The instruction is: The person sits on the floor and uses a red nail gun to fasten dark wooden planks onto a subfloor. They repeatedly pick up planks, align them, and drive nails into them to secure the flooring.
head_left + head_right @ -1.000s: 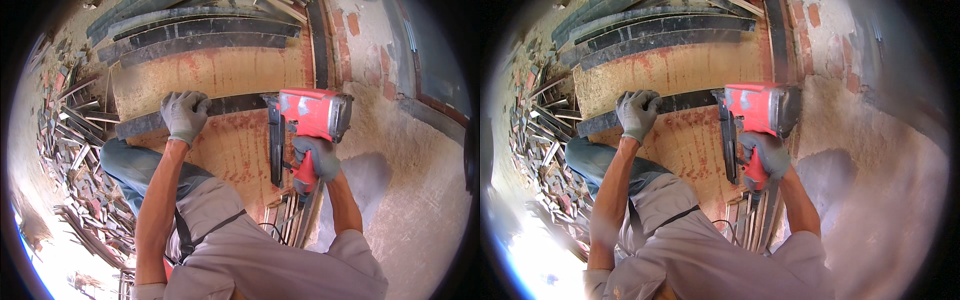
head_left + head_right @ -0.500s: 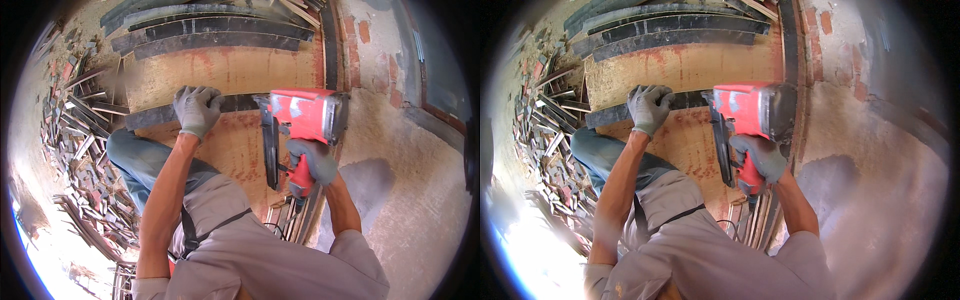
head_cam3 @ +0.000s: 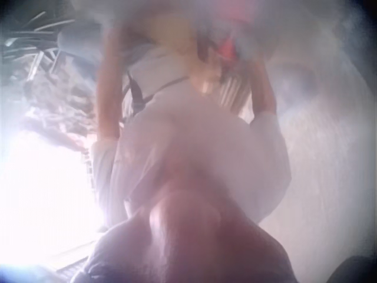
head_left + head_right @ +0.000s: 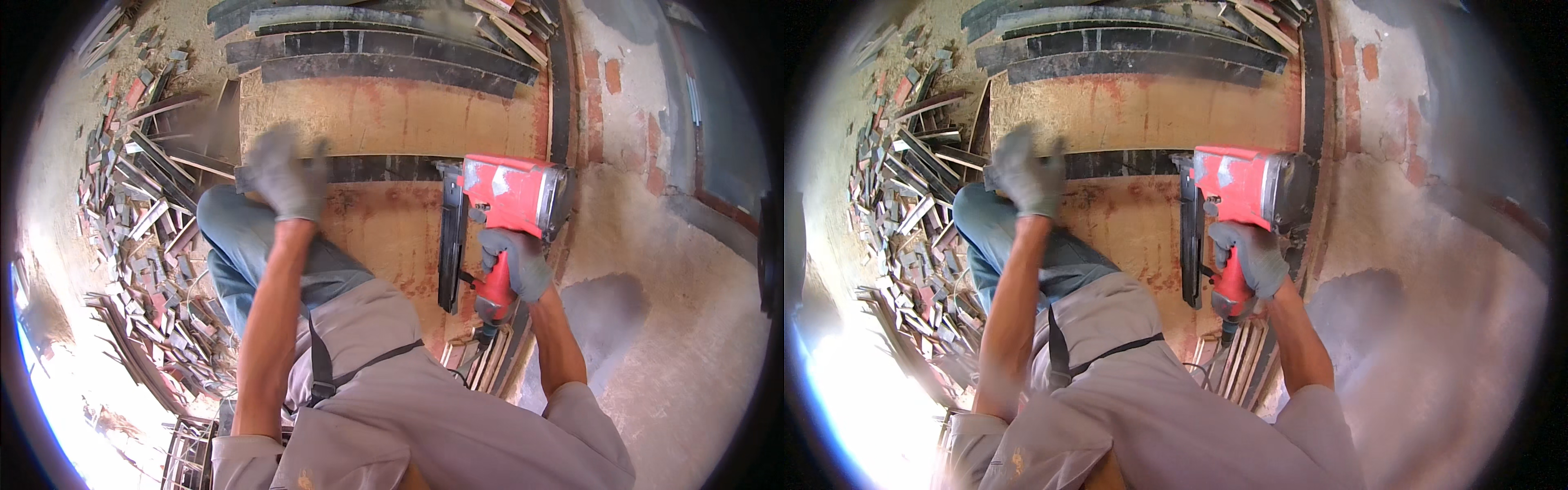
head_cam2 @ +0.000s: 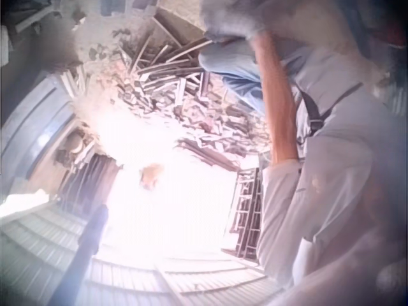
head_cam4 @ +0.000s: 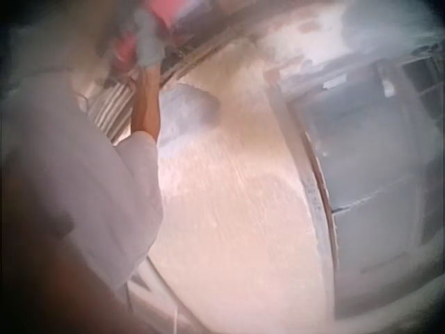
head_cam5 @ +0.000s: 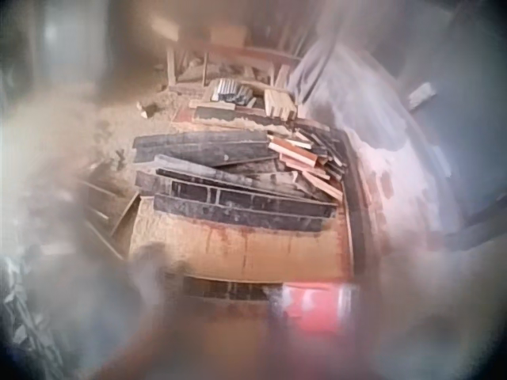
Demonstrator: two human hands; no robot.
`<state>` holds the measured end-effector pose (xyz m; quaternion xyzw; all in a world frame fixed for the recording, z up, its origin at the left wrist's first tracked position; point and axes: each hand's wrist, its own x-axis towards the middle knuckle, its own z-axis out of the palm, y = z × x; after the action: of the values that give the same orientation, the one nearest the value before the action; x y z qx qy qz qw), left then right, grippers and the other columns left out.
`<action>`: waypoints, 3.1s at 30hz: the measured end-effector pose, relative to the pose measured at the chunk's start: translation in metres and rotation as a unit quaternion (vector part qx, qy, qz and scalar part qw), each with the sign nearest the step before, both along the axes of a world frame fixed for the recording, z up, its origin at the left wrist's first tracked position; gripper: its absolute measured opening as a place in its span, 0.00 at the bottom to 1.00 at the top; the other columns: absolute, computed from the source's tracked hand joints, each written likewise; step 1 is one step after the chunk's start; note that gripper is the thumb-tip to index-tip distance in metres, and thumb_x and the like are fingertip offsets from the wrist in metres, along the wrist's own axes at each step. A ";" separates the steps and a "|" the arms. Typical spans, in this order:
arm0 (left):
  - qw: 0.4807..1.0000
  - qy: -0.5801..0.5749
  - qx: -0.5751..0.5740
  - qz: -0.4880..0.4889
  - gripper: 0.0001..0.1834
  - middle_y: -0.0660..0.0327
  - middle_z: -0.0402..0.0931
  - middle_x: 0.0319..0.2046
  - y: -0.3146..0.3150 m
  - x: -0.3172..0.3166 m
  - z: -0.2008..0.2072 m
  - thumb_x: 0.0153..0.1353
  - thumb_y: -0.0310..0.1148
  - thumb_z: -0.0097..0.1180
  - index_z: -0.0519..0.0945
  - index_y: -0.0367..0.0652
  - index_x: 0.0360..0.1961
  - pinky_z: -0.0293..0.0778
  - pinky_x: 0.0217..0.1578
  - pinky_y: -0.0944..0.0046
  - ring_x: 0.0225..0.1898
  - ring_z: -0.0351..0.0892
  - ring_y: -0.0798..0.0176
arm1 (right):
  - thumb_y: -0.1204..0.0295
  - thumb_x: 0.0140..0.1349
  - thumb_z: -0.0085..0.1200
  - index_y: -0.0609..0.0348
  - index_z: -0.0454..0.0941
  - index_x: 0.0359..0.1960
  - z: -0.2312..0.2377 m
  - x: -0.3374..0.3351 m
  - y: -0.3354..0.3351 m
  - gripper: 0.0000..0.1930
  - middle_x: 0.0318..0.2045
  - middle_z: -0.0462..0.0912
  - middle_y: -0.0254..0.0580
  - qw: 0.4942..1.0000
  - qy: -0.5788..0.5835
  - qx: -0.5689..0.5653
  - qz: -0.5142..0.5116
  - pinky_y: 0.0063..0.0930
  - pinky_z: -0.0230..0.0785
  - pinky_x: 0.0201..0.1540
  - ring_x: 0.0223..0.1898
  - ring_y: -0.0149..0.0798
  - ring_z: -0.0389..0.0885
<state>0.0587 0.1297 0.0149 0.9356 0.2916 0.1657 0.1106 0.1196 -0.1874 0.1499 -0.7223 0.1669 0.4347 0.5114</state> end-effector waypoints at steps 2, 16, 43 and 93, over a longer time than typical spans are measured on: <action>0.962 0.168 -0.050 0.207 0.40 0.45 0.74 0.51 0.049 -0.033 -0.013 0.59 0.67 0.51 0.76 0.37 0.52 0.59 0.60 0.45 0.59 0.67 0.45 | 0.70 0.58 0.54 0.57 0.72 0.24 -0.003 -0.005 -0.003 0.08 0.19 0.72 0.33 1.000 -0.013 -0.001 0.017 0.26 0.65 0.23 0.18 0.29 0.70; 0.911 0.063 -0.382 -0.146 0.29 0.50 0.83 0.42 0.040 -0.097 -0.044 0.44 0.24 0.72 0.78 0.38 0.52 0.79 0.46 0.60 0.42 0.84 0.52 | 0.68 0.57 0.55 0.56 0.71 0.21 0.010 -0.036 -0.013 0.10 0.17 0.71 0.34 0.999 -0.029 -0.016 -0.015 0.26 0.65 0.25 0.19 0.30 0.70; 0.935 0.043 -0.303 -0.181 0.25 0.50 0.82 0.42 -0.016 -0.080 -0.050 0.48 0.38 0.73 0.81 0.39 0.46 0.81 0.43 0.56 0.43 0.82 0.50 | 0.69 0.62 0.52 0.59 0.71 0.21 0.008 -0.065 0.015 0.12 0.19 0.72 0.33 0.994 -0.045 -0.051 0.081 0.26 0.64 0.29 0.21 0.28 0.70; 0.818 -0.336 -0.438 0.161 0.21 0.57 0.77 0.50 0.331 -0.330 0.017 0.69 0.40 0.51 0.76 0.42 0.58 0.76 0.47 0.64 0.50 0.77 0.63 | 0.58 0.57 0.57 0.58 0.76 0.37 -0.053 -0.084 0.047 0.16 0.29 0.81 0.56 0.852 -0.210 -0.190 0.440 0.49 0.73 0.41 0.38 0.59 0.81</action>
<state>-0.2712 0.4608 0.0318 0.6142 0.4244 0.3404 0.5717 0.0361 -0.1400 0.0974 -0.8773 -0.2001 0.4124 0.1419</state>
